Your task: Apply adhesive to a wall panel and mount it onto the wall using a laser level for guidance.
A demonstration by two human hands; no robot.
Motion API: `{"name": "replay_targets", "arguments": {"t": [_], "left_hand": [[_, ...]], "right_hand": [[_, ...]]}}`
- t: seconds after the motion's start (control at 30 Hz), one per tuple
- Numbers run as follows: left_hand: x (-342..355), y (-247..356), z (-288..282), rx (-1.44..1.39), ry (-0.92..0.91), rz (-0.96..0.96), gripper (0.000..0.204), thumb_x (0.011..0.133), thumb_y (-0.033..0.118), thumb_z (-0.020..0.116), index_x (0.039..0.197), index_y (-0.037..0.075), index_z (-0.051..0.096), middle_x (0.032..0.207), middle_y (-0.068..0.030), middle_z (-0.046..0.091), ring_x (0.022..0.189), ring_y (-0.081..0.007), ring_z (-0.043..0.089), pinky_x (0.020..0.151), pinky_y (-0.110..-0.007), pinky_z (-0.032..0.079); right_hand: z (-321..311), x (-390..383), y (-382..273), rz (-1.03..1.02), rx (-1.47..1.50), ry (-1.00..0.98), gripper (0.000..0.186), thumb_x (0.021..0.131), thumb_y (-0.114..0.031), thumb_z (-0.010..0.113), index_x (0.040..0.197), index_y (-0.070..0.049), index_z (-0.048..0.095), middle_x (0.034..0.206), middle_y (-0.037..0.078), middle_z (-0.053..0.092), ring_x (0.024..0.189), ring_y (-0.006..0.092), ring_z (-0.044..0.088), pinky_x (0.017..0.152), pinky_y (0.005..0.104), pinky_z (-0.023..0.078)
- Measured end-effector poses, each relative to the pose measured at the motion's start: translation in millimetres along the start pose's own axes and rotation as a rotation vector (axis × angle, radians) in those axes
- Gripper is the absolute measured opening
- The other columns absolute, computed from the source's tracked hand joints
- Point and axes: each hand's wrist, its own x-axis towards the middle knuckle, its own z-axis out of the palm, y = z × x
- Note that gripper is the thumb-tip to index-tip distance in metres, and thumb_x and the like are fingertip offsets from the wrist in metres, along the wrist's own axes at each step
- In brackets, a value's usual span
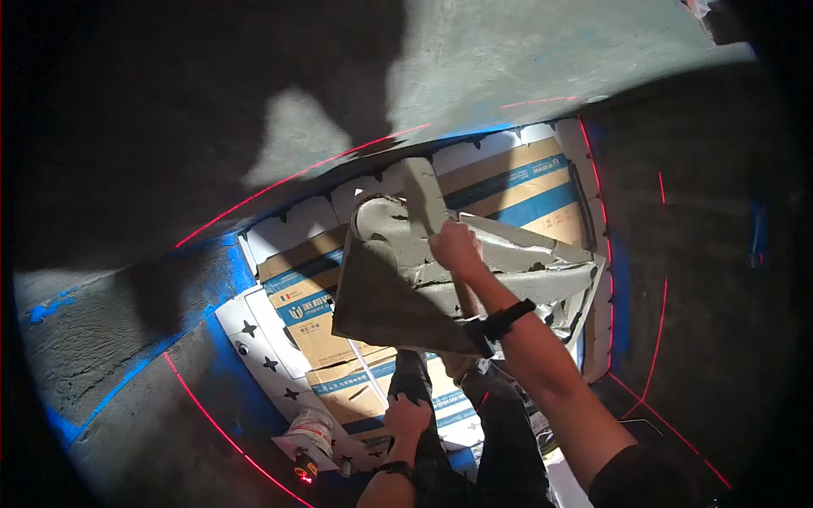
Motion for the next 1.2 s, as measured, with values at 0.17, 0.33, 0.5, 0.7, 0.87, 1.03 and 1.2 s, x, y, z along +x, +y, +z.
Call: {"name": "replay_targets", "arguments": {"t": [0.17, 0.33, 0.5, 0.7, 0.87, 1.03, 1.2], "left_hand": [[4.2, -6.0, 13.0, 0.01, 0.081, 0.032, 0.051, 0.085, 0.04, 0.065, 0.117, 0.0, 0.065, 0.118, -0.0227, 0.064, 0.102, -0.0408, 0.07, 0.088, -0.052, 0.056], [-8.1, -14.8, 19.4, -0.026, 0.079, -0.04, 0.054, 0.084, 0.041, 0.066, 0.119, 0.0, 0.067, 0.118, -0.021, 0.064, 0.104, -0.0412, 0.069, 0.089, -0.053, 0.056], [-16.7, -8.8, 26.0, -0.037, 0.116, -0.036, 0.052, 0.083, 0.04, 0.066, 0.116, 0.0, 0.067, 0.116, -0.022, 0.064, 0.102, -0.041, 0.069, 0.088, -0.052, 0.056], [-17.3, -6.1, 38.9, -0.118, 0.145, -0.019, 0.051, 0.083, 0.039, 0.066, 0.116, -0.001, 0.067, 0.117, -0.0225, 0.064, 0.1, -0.0412, 0.069, 0.088, -0.052, 0.056], [-18.2, -14.4, 50.0, -0.157, 0.077, -0.071, 0.05, 0.084, 0.037, 0.064, 0.117, 0.0, 0.066, 0.122, -0.0211, 0.061, 0.1, -0.0402, 0.07, 0.087, -0.052, 0.056], [-21.4, 5.1, 53.2, -0.201, 0.087, -0.036, 0.052, 0.083, 0.038, 0.066, 0.118, -0.001, 0.065, 0.123, -0.022, 0.061, 0.101, -0.0415, 0.069, 0.087, -0.052, 0.056], [-19.7, -21.0, 55.5, -0.291, 0.043, -0.123, 0.053, 0.084, 0.039, 0.066, 0.118, -0.001, 0.065, 0.128, -0.0233, 0.06, 0.107, -0.0431, 0.067, 0.089, -0.052, 0.056]], "right_hand": [[25.8, -15.9, -50.8, -0.14, -0.061, -0.007, 0.02, 0.086, -0.019, 0.065, 0.094, -0.003, 0.074, 0.1, 0.021, 0.075, 0.1, 0.0406, 0.073, 0.085, 0.051, 0.059], [30.5, -23.3, 64.2, 0.186, -0.15, 0.069, 0.019, 0.09, -0.022, 0.066, 0.102, -0.01, 0.074, 0.107, 0.016, 0.075, 0.104, 0.0365, 0.073, 0.087, 0.0486, 0.058], [-23.9, 10.3, 175.1, 0.312, -0.347, 0.179, 0.023, 0.091, -0.021, 0.062, 0.108, -0.011, 0.073, 0.114, 0.015, 0.072, 0.108, 0.0321, 0.071, 0.083, 0.0488, 0.057], [-59.0, 10.1, 167.4, -0.123, -0.114, 0.135, 0.031, 0.087, -0.028, 0.064, 0.091, 0.003, 0.071, 0.094, 0.032, 0.07, 0.088, 0.0453, 0.071, 0.079, 0.0525, 0.056], [-41.4, 7.7, 69.9, -0.454, -0.132, -0.166, 0.037, 0.091, -0.029, 0.067, 0.096, 0.008, 0.071, 0.076, 0.025, 0.07, 0.066, 0.0361, 0.073, 0.066, 0.0465, 0.058], [-16.8, 91.0, 50.2, -0.612, -0.457, -0.195, 0.032, 0.087, -0.024, 0.069, 0.096, 0.007, 0.071, 0.08, 0.027, 0.071, 0.077, 0.0433, 0.073, 0.07, 0.0481, 0.059], [1.2, 91.1, 1.7, -0.187, -0.314, -0.044, 0.033, 0.085, -0.024, 0.068, 0.101, 0.004, 0.073, 0.103, 0.031, 0.071, 0.098, 0.0476, 0.071, 0.087, 0.0521, 0.057]]}}
